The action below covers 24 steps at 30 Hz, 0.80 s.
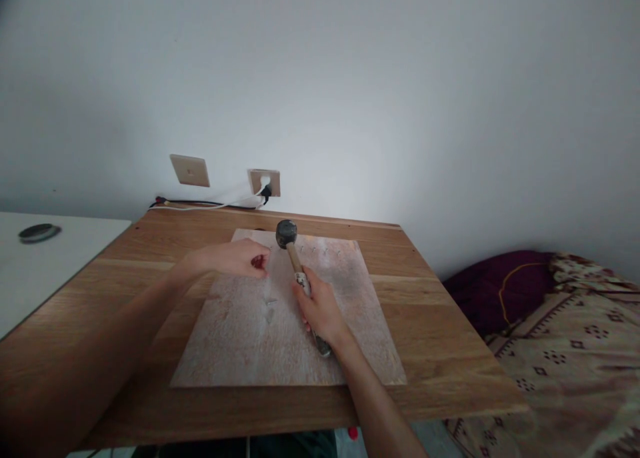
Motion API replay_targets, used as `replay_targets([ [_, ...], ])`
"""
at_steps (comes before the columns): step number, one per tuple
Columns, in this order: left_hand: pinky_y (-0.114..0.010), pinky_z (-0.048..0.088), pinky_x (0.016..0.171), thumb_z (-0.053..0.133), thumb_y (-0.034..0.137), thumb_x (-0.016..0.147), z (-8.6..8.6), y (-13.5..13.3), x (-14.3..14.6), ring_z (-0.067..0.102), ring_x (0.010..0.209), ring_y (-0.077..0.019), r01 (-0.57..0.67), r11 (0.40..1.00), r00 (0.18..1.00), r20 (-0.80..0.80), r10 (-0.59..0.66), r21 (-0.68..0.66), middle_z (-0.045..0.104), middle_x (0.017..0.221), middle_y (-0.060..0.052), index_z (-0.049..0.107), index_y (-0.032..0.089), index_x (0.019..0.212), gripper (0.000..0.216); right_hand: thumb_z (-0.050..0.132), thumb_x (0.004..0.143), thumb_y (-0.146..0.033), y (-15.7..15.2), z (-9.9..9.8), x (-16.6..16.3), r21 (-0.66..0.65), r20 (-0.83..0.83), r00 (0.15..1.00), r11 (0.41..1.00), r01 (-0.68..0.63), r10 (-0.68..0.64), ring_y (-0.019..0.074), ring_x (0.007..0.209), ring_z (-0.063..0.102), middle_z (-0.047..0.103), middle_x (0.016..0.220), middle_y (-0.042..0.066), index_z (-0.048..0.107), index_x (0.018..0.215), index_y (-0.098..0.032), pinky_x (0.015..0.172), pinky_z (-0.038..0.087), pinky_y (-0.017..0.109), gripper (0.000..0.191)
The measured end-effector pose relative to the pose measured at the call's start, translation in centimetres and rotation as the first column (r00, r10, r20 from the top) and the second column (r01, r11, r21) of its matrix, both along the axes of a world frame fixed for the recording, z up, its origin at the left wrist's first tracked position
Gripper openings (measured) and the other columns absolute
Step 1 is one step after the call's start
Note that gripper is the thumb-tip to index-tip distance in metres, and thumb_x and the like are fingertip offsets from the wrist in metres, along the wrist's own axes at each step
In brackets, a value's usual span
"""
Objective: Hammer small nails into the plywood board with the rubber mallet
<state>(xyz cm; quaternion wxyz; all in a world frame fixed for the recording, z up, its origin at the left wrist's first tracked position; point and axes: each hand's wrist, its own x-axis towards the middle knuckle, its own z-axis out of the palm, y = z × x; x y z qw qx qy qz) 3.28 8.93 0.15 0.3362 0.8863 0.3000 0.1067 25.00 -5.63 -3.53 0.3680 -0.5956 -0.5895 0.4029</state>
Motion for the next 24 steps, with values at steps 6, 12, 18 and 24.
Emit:
replay_targets([
  [6,-0.027,0.036,0.051,0.085,0.019,0.057,-0.1,-3.7,2.3,0.051,0.050,-0.0152,0.131,0.991,0.991,-0.042,-0.131,-0.005,0.060,0.055,0.005,0.064,0.026,0.056,0.022,0.053,0.099,-0.049,0.0,-0.3,-0.1,0.021,-0.025,1.000,1.000,0.002,-0.002,0.0117,0.031,0.046,0.049,0.048,-0.011,0.060,0.128,-0.019,0.028,0.037,0.017,0.042],
  [12,-0.027,0.037,0.052,0.077,0.012,0.059,-1.0,-2.6,2.2,0.054,0.052,-0.0162,0.121,0.993,0.992,-0.032,-0.121,0.003,0.062,0.055,0.005,0.066,0.026,0.057,0.018,0.053,0.098,-0.051,-0.1,-0.4,0.0,0.007,-0.041,0.999,1.000,0.004,-0.004,0.0108,0.031,0.046,0.048,0.048,-0.012,0.060,0.118,-0.020,0.027,0.036,0.017,0.038],
  [18,-0.026,0.042,0.061,0.064,0.014,0.074,-1.5,1.6,-0.3,0.061,0.064,-0.0172,-0.070,0.990,0.998,0.010,0.069,0.122,0.070,0.070,0.000,0.070,0.022,0.069,0.011,0.054,0.098,-0.052,-0.1,-0.5,0.1,0.010,-0.070,0.997,1.000,0.026,-0.026,0.0108,0.033,0.047,0.048,0.050,-0.011,0.060,0.114,-0.021,0.028,0.037,0.017,0.035],
  [24,-0.027,0.046,0.072,0.064,0.018,0.084,-3.1,3.5,-0.1,0.069,0.077,-0.0201,-0.192,0.959,0.981,0.080,0.179,0.207,0.076,0.083,-0.004,0.074,0.020,0.087,0.010,0.055,0.097,-0.052,-0.1,-0.7,0.1,-0.005,-0.070,0.997,1.000,0.027,-0.027,0.0113,0.034,0.047,0.050,0.052,-0.011,0.059,0.115,-0.021,0.028,0.038,0.018,0.035],
])
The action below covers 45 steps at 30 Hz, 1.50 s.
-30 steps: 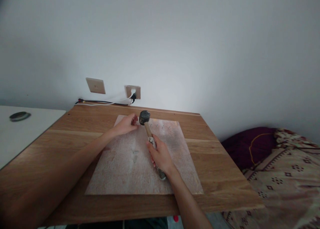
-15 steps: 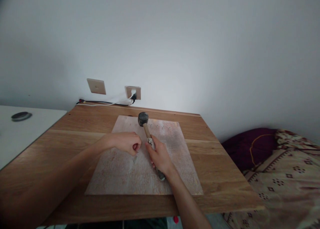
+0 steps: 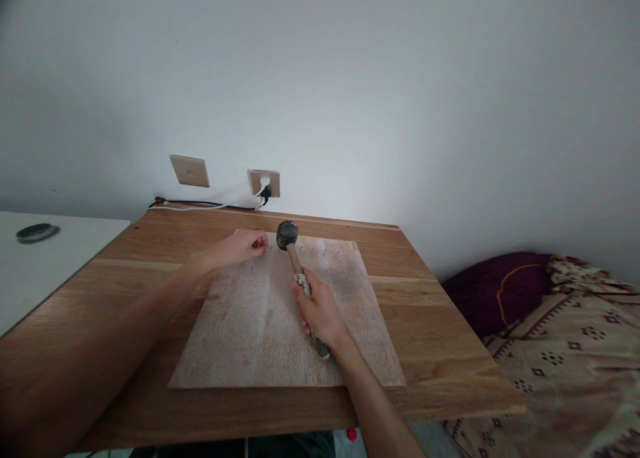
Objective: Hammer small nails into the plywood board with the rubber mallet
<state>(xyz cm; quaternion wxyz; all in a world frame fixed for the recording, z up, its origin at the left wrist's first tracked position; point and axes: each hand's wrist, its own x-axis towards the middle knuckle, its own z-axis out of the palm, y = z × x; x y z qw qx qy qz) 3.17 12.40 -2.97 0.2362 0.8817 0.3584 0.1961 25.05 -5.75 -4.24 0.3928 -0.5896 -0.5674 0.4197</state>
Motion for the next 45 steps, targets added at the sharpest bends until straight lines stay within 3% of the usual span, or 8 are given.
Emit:
replay_targets([
  [3,-0.029,0.048,0.077,0.065,0.016,0.085,-0.6,0.1,0.3,0.070,0.081,-0.0217,-0.044,0.995,0.999,0.000,0.044,0.084,0.076,0.085,-0.005,0.076,0.021,0.088,0.012,0.055,0.097,-0.053,-0.1,0.3,-0.1,0.003,-0.002,1.000,1.000,-0.014,0.014,0.0108,0.033,0.045,0.048,0.051,-0.011,0.059,0.112,-0.022,0.028,0.036,0.018,0.035],
  [8,-0.031,0.050,0.084,0.062,0.017,0.090,-0.9,-0.3,0.3,0.069,0.087,-0.0226,0.001,0.984,0.999,-0.032,0.005,0.177,0.072,0.092,-0.008,0.078,0.022,0.087,0.017,0.056,0.096,-0.052,-0.3,0.7,-0.2,-0.011,-0.015,1.000,1.000,-0.003,0.002,0.0099,0.033,0.044,0.047,0.051,-0.012,0.055,0.104,-0.023,0.028,0.036,0.017,0.030],
  [23,-0.037,0.053,0.090,0.053,0.013,0.095,-0.4,-0.8,0.8,0.069,0.098,-0.0259,0.034,0.964,0.991,-0.132,0.001,0.264,0.071,0.103,-0.012,0.079,0.016,0.095,0.027,0.057,0.095,-0.050,-0.3,0.4,-0.2,-0.010,-0.024,1.000,1.000,-0.013,0.012,0.0091,0.033,0.044,0.047,0.053,-0.012,0.053,0.099,-0.023,0.027,0.035,0.016,0.028],
  [30,-0.031,0.054,0.078,0.062,0.012,0.085,-2.0,-0.7,1.5,0.071,0.081,-0.0204,-0.114,0.993,0.980,0.166,0.109,0.026,0.077,0.088,-0.005,0.074,0.016,0.097,0.018,0.060,0.092,-0.053,0.1,1.2,-0.4,-0.045,-0.102,0.995,0.999,-0.025,0.020,0.0075,0.034,0.043,0.047,0.060,-0.011,0.051,0.093,-0.023,0.026,0.035,0.017,0.031],
  [38,-0.032,0.056,0.078,0.066,0.014,0.081,-2.5,-0.4,1.5,0.072,0.080,-0.0213,-0.114,0.993,0.960,0.253,0.117,-0.027,0.077,0.086,-0.005,0.072,0.016,0.093,0.013,0.061,0.090,-0.050,1.3,1.9,-1.7,-0.001,-0.102,0.995,1.000,0.001,-0.001,0.0078,0.034,0.046,0.049,0.064,-0.009,0.052,0.094,-0.023,0.025,0.036,0.018,0.029],
  [45,-0.036,0.058,0.085,0.070,0.011,0.079,-2.8,-0.4,1.8,0.076,0.093,-0.0258,-0.171,0.982,0.936,0.297,0.188,-0.084,0.080,0.097,-0.005,0.061,0.018,0.129,0.051,0.055,0.097,-0.045,1.0,0.8,-1.8,-0.009,0.021,0.999,1.000,-0.030,0.030,0.0104,0.033,0.048,0.049,0.056,-0.010,0.058,0.128,-0.019,0.027,0.039,0.018,0.041],
])
